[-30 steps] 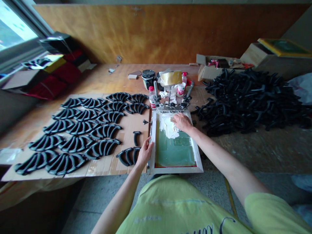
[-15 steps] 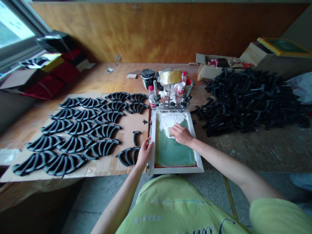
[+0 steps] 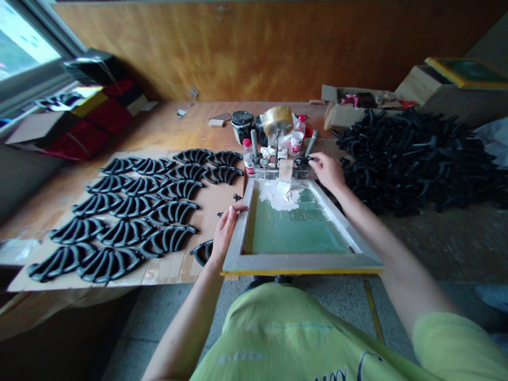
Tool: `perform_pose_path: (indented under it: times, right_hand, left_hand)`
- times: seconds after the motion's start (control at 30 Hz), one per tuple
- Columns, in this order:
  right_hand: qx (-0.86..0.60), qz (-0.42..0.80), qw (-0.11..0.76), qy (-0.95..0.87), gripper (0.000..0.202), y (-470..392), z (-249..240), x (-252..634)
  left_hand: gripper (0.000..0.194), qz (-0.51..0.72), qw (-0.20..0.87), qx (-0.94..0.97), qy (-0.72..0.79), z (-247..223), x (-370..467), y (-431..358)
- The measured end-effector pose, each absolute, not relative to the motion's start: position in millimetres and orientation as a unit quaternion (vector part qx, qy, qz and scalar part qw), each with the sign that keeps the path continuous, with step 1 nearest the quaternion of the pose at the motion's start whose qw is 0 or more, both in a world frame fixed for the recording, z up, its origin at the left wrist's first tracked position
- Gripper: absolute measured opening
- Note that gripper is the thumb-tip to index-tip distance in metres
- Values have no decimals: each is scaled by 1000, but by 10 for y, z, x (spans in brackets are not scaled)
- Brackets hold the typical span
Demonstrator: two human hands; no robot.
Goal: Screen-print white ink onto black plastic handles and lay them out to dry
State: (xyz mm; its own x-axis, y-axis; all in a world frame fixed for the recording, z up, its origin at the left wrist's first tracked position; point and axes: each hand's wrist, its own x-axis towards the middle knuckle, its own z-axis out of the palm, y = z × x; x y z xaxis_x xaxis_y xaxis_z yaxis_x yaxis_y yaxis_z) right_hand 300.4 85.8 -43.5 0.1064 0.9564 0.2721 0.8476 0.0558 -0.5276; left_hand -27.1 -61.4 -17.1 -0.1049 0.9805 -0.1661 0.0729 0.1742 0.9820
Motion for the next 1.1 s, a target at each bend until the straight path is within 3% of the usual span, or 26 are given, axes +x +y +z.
perform_pose_path:
  times: [0.13,0.3,0.37,0.5,0.7,0.83,0.97,1.1]
  right_hand:
    - [-735,174,268,-599,17,564,-837,3280]
    - [-573,262,226,-743,23,82,-1336,2817]
    - [-554,226,213,-773,19,-19,-1382,2681]
    - [-566,170,232,-773,19,-238,-1281,2586]
    - [-492,134,228,-829,24,-986,-1056,2069]
    - [-429,140,224,-864,32,-986,-1107,2216]
    - [-598,81,207,-770,38,-408,-1307,3256]
    - [-706,43,201,-678,30,-24,-1516,4202]
  left_hand:
    - [50,568,477,444,502,128,-101,-205]
    - [51,606,484,374,509,34,91,-134]
    - [53,557,548,340,523,-199,184,-343]
    - [57,329,728,274,536,-690,414,-860]
    - [43,353,774,141,506,-877,611,-1037]
    - [41,385,704,198,564,-961,201,-1041]
    - [51,401,512,268,711,-1185,-787,-1227]
    - [48,253,318,288,867,-1332,-1737,-1538]
